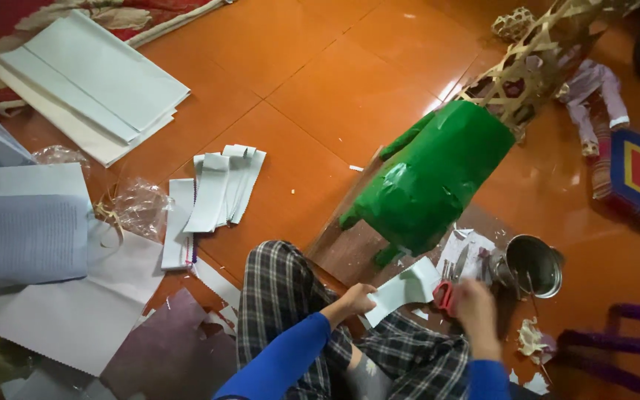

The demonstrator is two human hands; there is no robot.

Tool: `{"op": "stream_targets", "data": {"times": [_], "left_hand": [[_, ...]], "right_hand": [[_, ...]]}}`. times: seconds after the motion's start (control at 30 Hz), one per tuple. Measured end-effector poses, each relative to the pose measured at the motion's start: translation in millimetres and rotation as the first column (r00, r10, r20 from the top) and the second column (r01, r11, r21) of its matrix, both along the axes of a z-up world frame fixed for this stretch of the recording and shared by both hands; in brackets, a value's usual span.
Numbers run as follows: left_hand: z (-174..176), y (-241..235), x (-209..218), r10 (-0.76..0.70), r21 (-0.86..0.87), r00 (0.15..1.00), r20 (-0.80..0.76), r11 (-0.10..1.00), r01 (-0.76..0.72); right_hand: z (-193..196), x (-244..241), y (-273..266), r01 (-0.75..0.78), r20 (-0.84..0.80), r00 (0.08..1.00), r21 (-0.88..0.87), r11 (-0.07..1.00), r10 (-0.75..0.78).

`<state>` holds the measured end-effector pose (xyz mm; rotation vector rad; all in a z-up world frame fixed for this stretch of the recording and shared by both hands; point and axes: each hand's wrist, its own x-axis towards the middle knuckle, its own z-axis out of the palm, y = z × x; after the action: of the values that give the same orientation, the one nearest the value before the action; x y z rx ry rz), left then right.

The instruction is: Decorate a woven bamboo structure by cutting and applying green paper strips to its frame

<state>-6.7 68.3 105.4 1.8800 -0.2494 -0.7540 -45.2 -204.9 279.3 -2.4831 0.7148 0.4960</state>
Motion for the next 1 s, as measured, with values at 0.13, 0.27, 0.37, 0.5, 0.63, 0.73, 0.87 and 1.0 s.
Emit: {"op": "stream_targets", "data": {"times": [0.13,0.27,0.37,0.5,0.63,0.73,0.87,1.0], "left_hand": [[3,-6,2,-0.007,-0.056,0.991,-0.133,0.998,0.000],[-3,-14,6,0.068,-0.338,0.949,-0.307,0.925,-0.175],[3,-15,11,0.011,-0.154,0.829,-0.559,0.981,-0.117],[19,-8,10,0.007,-0.148,0.842,-0.539,0.984,-0.103],[4,-16,10,0.072,-0.142,0.874,-0.481,0.977,-0.159],[5,-19,8,0.095,-0.105,0.877,-0.472,0.981,-0.163],[-10,-21,8,0.143,-0.074,0.911,-0.388,0.980,-0.185],[-12,-22,7,0.180,0.100,0.947,-0.266,0.982,-0.159]], "right_hand": [[-46,39,-132,-0.068,0.195,0.919,-0.776,0.627,0.342],[-20,41,-140,0.092,-0.016,0.992,-0.584,0.807,-0.125],[-47,36,-164,0.082,0.009,0.995,-0.613,0.786,-0.097],[-3,30,-144,0.126,-0.109,0.969,-0.545,0.829,-0.220],[27,8,-127,0.111,-0.095,0.978,-0.508,0.854,-0.184],[-20,1,-144,0.146,0.030,0.988,-0.488,0.861,-0.150],[-51,-6,-120,0.429,0.381,0.861,-0.185,0.884,-0.338],[-155,-8,-140,0.465,0.571,0.521,0.433,0.772,-0.634]]}}
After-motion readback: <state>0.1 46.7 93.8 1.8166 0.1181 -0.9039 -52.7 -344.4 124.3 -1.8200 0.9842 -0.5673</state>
